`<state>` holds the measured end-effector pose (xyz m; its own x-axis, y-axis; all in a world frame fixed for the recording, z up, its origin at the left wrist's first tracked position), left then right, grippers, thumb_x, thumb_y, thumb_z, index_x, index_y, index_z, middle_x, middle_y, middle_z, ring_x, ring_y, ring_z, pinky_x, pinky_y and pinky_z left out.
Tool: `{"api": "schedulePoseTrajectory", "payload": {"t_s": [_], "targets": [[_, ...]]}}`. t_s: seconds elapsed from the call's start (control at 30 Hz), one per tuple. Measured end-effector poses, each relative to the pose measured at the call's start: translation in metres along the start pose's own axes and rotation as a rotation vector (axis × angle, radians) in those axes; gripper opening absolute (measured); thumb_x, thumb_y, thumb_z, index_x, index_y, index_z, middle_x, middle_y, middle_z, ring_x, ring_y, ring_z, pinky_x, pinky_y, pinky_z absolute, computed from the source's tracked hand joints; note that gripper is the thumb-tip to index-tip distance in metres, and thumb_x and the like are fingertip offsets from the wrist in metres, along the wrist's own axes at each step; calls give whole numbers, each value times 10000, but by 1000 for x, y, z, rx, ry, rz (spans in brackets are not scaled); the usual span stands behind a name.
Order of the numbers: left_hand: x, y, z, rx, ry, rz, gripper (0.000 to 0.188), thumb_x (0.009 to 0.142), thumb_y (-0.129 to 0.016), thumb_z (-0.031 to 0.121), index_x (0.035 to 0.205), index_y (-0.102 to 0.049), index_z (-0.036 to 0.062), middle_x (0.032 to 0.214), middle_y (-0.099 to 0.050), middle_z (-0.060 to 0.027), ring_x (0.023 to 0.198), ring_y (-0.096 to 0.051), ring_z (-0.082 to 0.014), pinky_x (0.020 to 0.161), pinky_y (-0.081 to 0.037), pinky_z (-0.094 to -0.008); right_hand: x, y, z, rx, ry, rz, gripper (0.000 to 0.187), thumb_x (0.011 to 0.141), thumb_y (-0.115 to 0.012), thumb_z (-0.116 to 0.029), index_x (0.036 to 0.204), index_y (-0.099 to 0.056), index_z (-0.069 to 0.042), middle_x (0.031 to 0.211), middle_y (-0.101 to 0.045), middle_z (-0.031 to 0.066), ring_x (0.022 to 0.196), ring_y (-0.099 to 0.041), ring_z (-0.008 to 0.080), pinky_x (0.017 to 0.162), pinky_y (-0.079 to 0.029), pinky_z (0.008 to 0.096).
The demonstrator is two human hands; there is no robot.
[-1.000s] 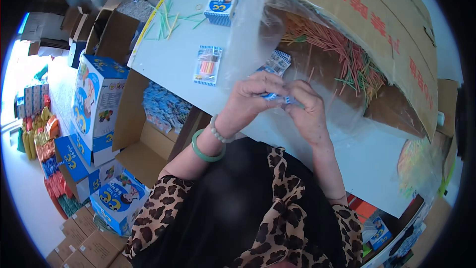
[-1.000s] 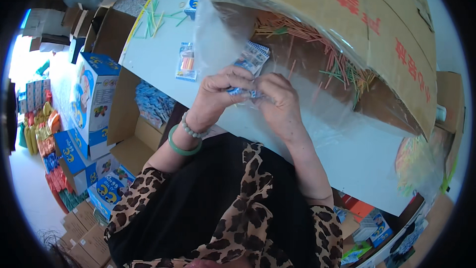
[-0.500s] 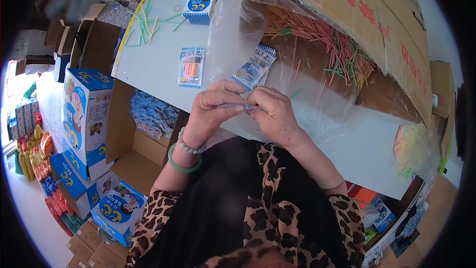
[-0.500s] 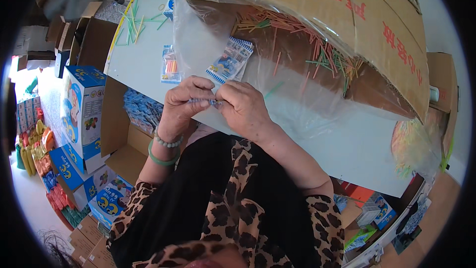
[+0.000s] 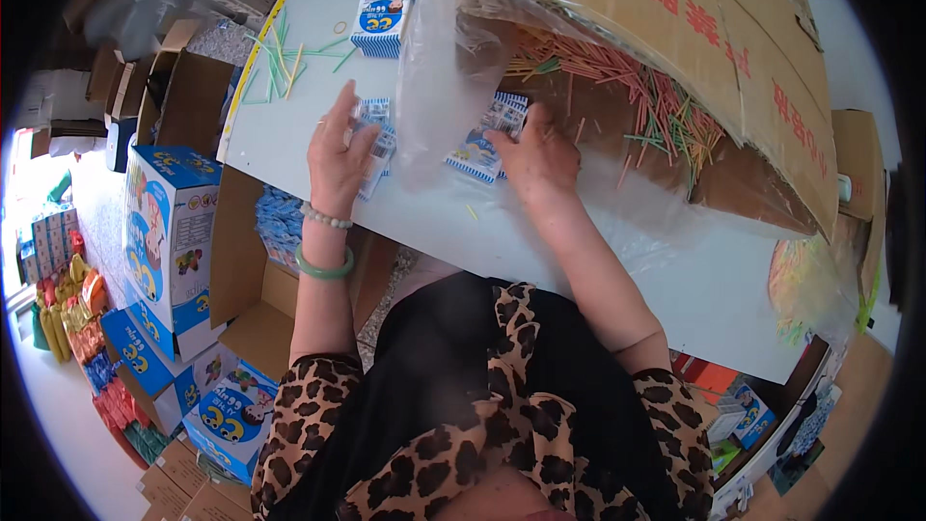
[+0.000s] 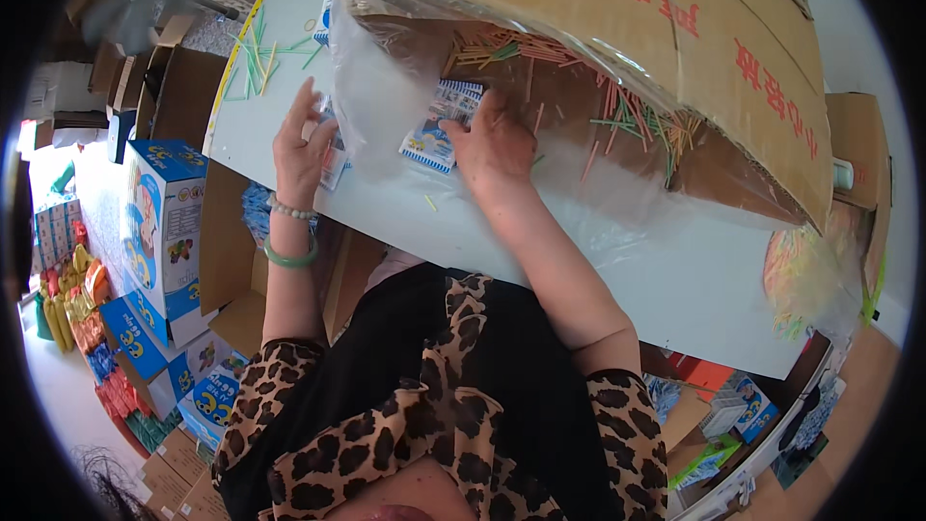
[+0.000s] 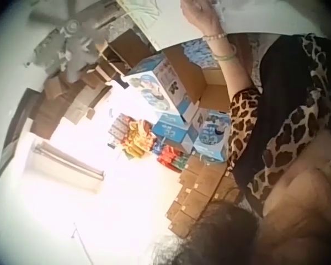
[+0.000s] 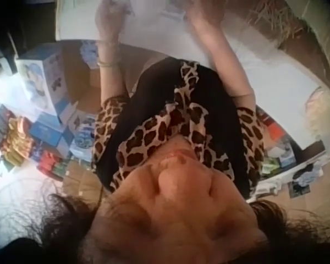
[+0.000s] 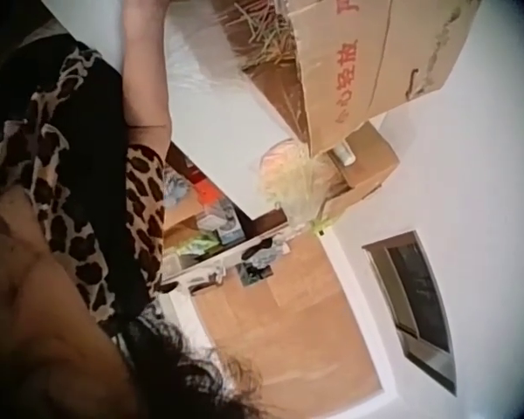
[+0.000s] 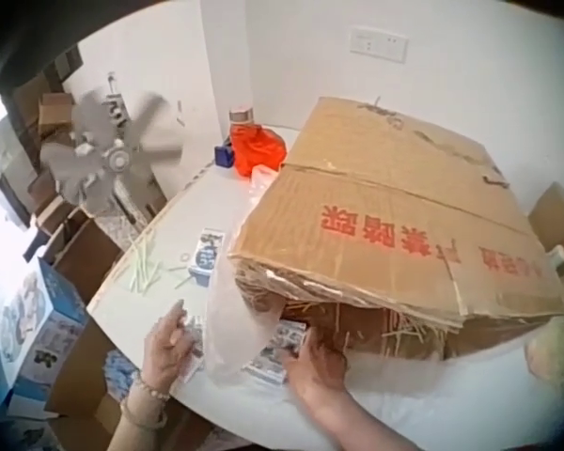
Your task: Packaging small packets and blue material bundles into cardboard boxes.
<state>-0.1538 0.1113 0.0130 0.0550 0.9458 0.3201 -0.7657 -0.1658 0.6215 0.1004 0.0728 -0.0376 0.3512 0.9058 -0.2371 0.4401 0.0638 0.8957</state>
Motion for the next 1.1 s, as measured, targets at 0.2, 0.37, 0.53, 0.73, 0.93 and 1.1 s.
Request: {"api": "schedulePoseTrajectory", "payload": {"t_s": [0.2, 0.37, 0.53, 0.73, 0.93, 1.1], "targets": [[-48, 29, 75, 264, -355, 336, 334, 675, -705, 10, 997, -623, -15, 862, -605, -121, 770, -573, -249, 671, -462, -333, 1, 7, 25, 286, -50, 28, 307, 786, -638, -335, 906, -549, -67, 868, -644, 145, 807, -619, 337, 706, -471, 416], [-65, -34, 133, -14, -417, -141, 382, 676, -726, 73, 1021, -597, -28, 940, -589, -143, 812, -566, -303, 727, -457, -373, -20, 48, 24, 312, 339, 346, 216, 816, -609, -206, 977, -599, -63, 850, -636, 164, 784, -614, 330, 661, -463, 387], [-21, -72, 133, -91, -258, -113, 540, 706, -708, 88, 1181, -487, -43, 1105, -537, -220, 938, -534, -384, 799, -448, -419, -18, 66, 31, 504, 233, 195, 202, 830, -598, -147, 1014, -612, -65, 867, -646, 156, 794, -619, 333, 664, -476, 355], [-2, -96, 124, 29, -157, -225, 545, 707, -698, 78, 1199, -483, -11, 1084, -561, -227, 937, -553, -392, 801, -459, -415, 6, 47, 38, 309, 319, 167, 209, 816, -604, -137, 1023, -630, -112, 891, -633, 115, 786, -609, 322, 674, -490, 371], [0, -83, 125, -109, -148, -111, 433, 712, -676, 61, 1117, -539, -8, 971, -598, -220, 848, -586, -382, 727, -481, -398, -17, 91, 19, 136, 492, 371, 197, 808, -592, -88, 1000, -634, -93, 904, -604, 111, 786, -605, 270, 707, -482, 353], [-25, -148, 82, -939, 618, -635, 285, 795, -645, 34, 1069, -583, -15, 969, -653, -72, 817, -598, -128, 731, -476, -263, 0, 67, 20, 653, 436, -191, 185, 851, -568, -81, 1023, -618, -36, 923, -618, 87, 765, -585, 150, 710, -462, 286]]}}
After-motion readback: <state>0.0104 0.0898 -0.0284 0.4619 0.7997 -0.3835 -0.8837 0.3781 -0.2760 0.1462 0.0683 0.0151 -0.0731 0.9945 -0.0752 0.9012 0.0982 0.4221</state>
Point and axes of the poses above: each hand's wrist, its own x-axis towards the middle knuckle, its own y-axis out of the back of the hand, z = x × y, the point moved 8 cm from there along x, towards the middle knuckle
